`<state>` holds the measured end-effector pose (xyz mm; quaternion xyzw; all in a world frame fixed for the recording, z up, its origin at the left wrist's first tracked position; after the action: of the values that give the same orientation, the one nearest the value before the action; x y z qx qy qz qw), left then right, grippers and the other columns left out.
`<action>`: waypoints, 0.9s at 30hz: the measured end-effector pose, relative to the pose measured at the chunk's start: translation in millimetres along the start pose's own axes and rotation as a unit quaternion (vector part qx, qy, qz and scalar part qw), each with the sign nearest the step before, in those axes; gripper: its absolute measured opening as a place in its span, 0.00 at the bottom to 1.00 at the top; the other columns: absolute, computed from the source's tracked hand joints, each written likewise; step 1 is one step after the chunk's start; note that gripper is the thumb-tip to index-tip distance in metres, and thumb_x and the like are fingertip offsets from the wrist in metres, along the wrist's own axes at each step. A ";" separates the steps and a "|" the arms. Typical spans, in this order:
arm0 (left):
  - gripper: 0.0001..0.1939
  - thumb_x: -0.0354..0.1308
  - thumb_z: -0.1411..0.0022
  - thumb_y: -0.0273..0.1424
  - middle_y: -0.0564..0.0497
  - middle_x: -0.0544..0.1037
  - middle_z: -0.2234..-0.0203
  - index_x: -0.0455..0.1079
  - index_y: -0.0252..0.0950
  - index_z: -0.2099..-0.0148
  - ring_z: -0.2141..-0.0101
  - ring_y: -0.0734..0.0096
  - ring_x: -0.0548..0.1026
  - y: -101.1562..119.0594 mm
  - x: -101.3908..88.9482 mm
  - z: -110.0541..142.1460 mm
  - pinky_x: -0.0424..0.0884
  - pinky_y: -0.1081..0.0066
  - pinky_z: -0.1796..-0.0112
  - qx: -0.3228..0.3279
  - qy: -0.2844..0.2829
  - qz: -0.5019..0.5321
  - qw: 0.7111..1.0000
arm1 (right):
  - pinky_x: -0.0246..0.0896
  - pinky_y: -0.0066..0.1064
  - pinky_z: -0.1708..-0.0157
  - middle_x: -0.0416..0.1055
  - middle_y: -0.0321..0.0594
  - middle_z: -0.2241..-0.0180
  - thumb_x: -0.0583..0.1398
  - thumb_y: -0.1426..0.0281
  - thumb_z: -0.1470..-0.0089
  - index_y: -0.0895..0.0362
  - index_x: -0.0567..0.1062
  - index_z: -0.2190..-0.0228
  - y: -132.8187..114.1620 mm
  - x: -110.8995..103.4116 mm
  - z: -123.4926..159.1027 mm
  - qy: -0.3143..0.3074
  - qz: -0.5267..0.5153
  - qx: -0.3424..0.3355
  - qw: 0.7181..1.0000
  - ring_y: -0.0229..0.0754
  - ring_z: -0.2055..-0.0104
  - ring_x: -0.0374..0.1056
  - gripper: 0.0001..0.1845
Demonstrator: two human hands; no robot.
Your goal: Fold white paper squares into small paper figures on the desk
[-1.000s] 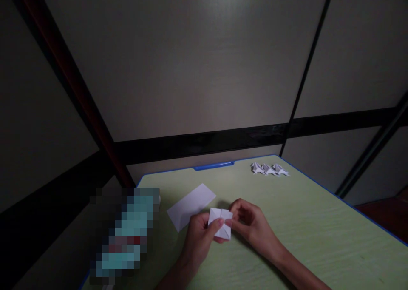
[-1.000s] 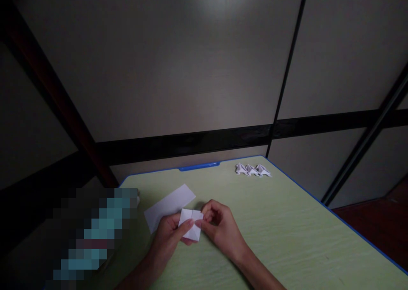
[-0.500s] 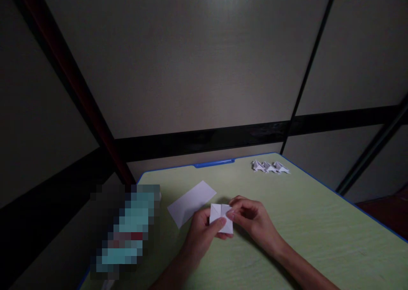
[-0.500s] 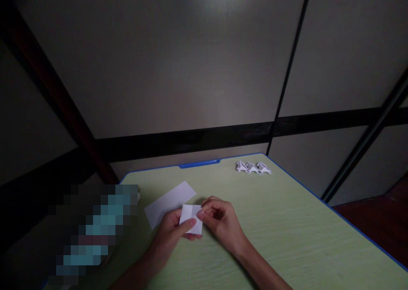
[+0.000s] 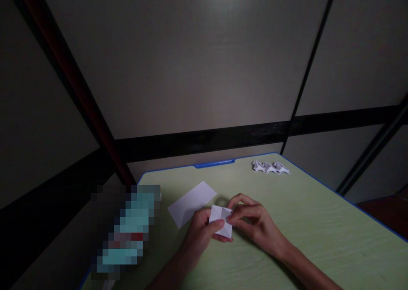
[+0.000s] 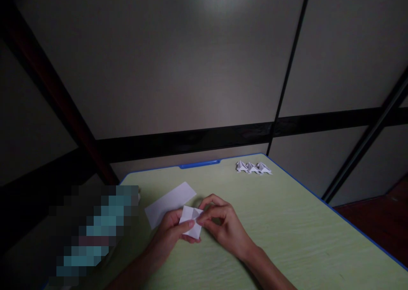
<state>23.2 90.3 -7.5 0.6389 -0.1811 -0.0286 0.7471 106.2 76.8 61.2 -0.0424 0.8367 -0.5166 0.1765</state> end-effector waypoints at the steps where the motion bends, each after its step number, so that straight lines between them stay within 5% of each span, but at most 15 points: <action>1: 0.12 0.56 0.58 0.27 0.48 0.74 0.81 0.70 0.27 0.68 0.80 0.70 0.71 -0.1 0.8 0.0 0.69 0.70 0.79 -0.003 -0.006 -0.001 1.000 | 0.56 0.30 0.70 0.62 0.41 0.70 0.57 0.72 0.56 0.57 0.74 0.79 -1.7 0.1 0.2 -0.005 0.009 -0.005 1.000 0.38 0.68 0.61 0.06; 27: 0.08 0.56 0.58 0.28 0.50 0.72 0.86 0.69 0.26 0.75 0.84 0.74 0.70 1.1 9.6 2.3 0.65 0.76 0.82 -0.017 -0.071 0.010 0.997 | 0.57 0.30 0.69 0.61 0.41 0.68 0.57 0.72 0.56 0.58 0.73 0.79 -4.4 1.9 -0.1 -0.021 0.009 -0.018 1.000 0.38 0.67 0.61 0.06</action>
<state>31.2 85.6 -3.9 0.6210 -0.2394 -0.0698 0.7431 103.9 74.3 64.6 -0.0492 0.8422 -0.4990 0.1981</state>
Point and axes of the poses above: each hand's wrist, its own z-axis away from the middle knuckle, its own x-axis out of the palm, y = z × x, the point moved 10 cm from there along -z, towards the middle knuckle
